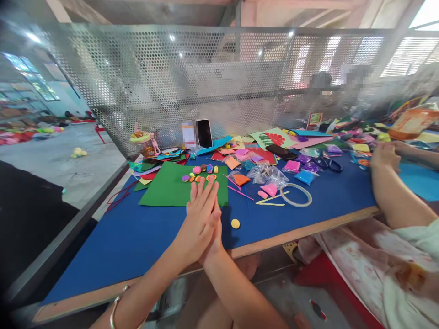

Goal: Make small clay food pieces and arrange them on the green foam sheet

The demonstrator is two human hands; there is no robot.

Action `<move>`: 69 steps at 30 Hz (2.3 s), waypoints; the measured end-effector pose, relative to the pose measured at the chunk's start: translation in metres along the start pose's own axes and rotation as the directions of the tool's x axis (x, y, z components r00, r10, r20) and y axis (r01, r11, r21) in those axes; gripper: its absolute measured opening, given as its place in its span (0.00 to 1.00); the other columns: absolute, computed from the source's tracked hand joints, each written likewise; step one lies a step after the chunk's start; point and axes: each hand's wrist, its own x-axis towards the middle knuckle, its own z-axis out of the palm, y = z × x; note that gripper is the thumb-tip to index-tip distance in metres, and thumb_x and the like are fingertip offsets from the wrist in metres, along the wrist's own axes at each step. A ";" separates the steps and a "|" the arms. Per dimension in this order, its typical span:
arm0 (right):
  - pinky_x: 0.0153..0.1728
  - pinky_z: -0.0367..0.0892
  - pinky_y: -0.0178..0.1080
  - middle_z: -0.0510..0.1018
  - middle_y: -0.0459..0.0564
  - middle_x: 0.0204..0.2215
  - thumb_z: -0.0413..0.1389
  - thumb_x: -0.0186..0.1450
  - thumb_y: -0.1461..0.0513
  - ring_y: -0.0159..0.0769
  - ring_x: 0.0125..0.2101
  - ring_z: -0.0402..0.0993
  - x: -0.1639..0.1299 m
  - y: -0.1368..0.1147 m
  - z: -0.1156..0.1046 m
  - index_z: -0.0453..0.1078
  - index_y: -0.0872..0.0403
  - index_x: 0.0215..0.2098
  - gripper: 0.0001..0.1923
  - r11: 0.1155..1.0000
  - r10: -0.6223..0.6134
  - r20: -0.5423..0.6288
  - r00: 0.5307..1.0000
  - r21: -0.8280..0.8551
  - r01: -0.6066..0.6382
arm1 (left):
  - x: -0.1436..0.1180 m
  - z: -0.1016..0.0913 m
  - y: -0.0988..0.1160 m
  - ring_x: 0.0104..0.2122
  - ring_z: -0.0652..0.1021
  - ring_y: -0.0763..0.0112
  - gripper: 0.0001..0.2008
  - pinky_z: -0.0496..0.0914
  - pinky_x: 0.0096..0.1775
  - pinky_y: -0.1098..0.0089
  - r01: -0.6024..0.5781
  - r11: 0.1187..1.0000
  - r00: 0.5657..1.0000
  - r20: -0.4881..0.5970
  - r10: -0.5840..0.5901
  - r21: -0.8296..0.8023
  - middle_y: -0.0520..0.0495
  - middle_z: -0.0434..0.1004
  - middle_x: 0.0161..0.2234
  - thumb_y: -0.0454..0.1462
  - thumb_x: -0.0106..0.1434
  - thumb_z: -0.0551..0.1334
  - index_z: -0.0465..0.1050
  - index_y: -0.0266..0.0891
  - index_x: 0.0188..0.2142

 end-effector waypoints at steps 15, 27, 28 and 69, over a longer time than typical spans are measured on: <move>0.48 0.65 0.52 0.63 0.49 0.59 0.32 0.71 0.51 0.42 0.56 0.62 -0.001 0.032 0.044 0.56 0.45 0.60 0.25 0.975 -0.126 0.132 0.983 -0.166 0.147 | -0.035 -0.027 -0.026 0.63 0.55 0.53 0.14 0.50 0.59 0.40 -0.203 0.951 0.956 -0.162 0.244 0.234 0.46 0.60 0.61 0.43 0.57 0.65 0.76 0.49 0.43; 0.60 0.51 0.50 0.56 0.41 0.63 0.31 0.66 0.43 0.37 0.64 0.48 -0.005 0.035 0.050 0.65 0.45 0.55 0.32 0.717 -0.055 0.188 0.981 0.691 -0.092 | -0.039 -0.011 -0.026 0.59 0.63 0.56 0.04 0.62 0.56 0.46 -0.153 0.983 0.939 -0.293 0.178 0.105 0.46 0.70 0.54 0.38 0.57 0.65 0.79 0.46 0.33; 0.60 0.50 0.50 0.56 0.41 0.63 0.31 0.66 0.43 0.37 0.64 0.47 -0.005 0.034 0.050 0.65 0.45 0.55 0.32 0.712 -0.048 0.185 0.982 0.695 -0.096 | -0.039 -0.011 -0.027 0.59 0.62 0.56 0.07 0.62 0.56 0.46 -0.149 0.984 0.941 -0.290 0.173 0.103 0.46 0.69 0.55 0.39 0.57 0.66 0.79 0.46 0.36; 0.53 0.49 0.48 0.79 0.44 0.33 0.60 0.58 0.63 0.36 0.40 0.73 -0.013 0.026 0.006 0.72 0.49 0.35 0.06 0.384 0.053 0.479 0.876 -0.820 0.425 | -0.074 -0.014 -0.044 0.62 0.57 0.55 0.22 0.53 0.58 0.41 0.002 0.854 0.998 0.057 -0.037 0.521 0.42 0.59 0.61 0.36 0.64 0.50 0.63 0.39 0.57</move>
